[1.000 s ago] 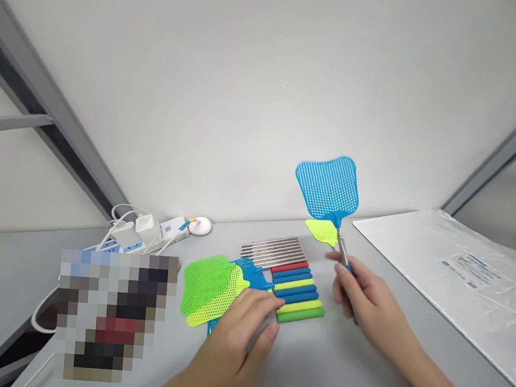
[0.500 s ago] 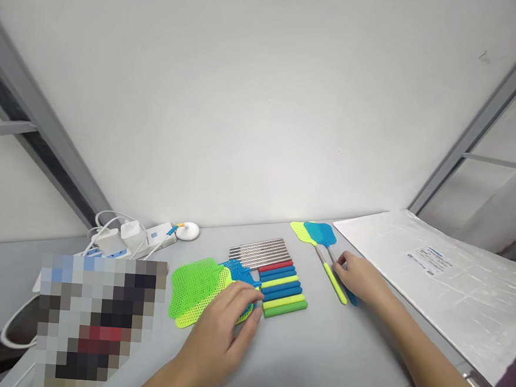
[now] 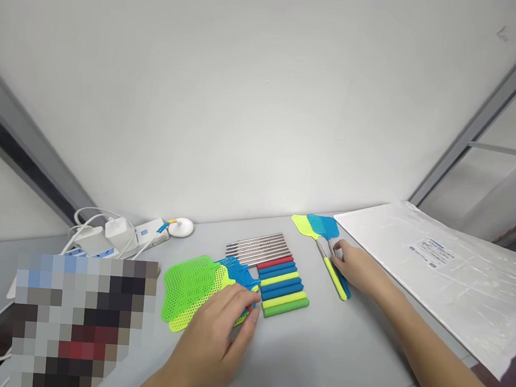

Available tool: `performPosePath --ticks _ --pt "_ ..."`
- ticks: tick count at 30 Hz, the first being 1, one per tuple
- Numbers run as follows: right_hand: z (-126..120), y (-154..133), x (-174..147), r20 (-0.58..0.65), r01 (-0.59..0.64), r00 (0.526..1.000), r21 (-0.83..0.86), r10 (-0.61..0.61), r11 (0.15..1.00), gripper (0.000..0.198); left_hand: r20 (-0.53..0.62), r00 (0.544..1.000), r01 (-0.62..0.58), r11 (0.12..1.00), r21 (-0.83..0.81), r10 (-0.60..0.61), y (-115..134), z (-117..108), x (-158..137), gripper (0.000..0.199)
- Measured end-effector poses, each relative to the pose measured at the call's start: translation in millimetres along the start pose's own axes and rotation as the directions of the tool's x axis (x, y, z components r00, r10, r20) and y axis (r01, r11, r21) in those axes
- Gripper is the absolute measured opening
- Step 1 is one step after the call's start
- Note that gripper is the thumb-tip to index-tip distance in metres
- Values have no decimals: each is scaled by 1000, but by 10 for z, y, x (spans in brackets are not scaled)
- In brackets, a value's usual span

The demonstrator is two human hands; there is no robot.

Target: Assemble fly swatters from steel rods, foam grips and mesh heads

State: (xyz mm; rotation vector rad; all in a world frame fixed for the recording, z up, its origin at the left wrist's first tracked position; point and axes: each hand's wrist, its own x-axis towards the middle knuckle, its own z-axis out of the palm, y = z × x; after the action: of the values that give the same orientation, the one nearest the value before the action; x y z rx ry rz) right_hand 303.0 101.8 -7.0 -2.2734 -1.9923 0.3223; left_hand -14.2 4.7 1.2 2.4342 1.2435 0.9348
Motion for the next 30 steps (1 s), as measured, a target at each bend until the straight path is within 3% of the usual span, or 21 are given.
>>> performPosePath --ticks 18,22,30 --pt "-140 -167 -76 -45 100 993 -158 -108 982 23 125 992 -29 997 74 20 -65 7 31 21" --pt "-193 -507 -68 -56 262 961 -138 -271 955 24 164 985 -93 979 183 63 -7 33 41 19" --pt "-8 -1425 391 7 585 807 -141 -590 799 27 201 979 -131 894 428 47 136 218 8 19"
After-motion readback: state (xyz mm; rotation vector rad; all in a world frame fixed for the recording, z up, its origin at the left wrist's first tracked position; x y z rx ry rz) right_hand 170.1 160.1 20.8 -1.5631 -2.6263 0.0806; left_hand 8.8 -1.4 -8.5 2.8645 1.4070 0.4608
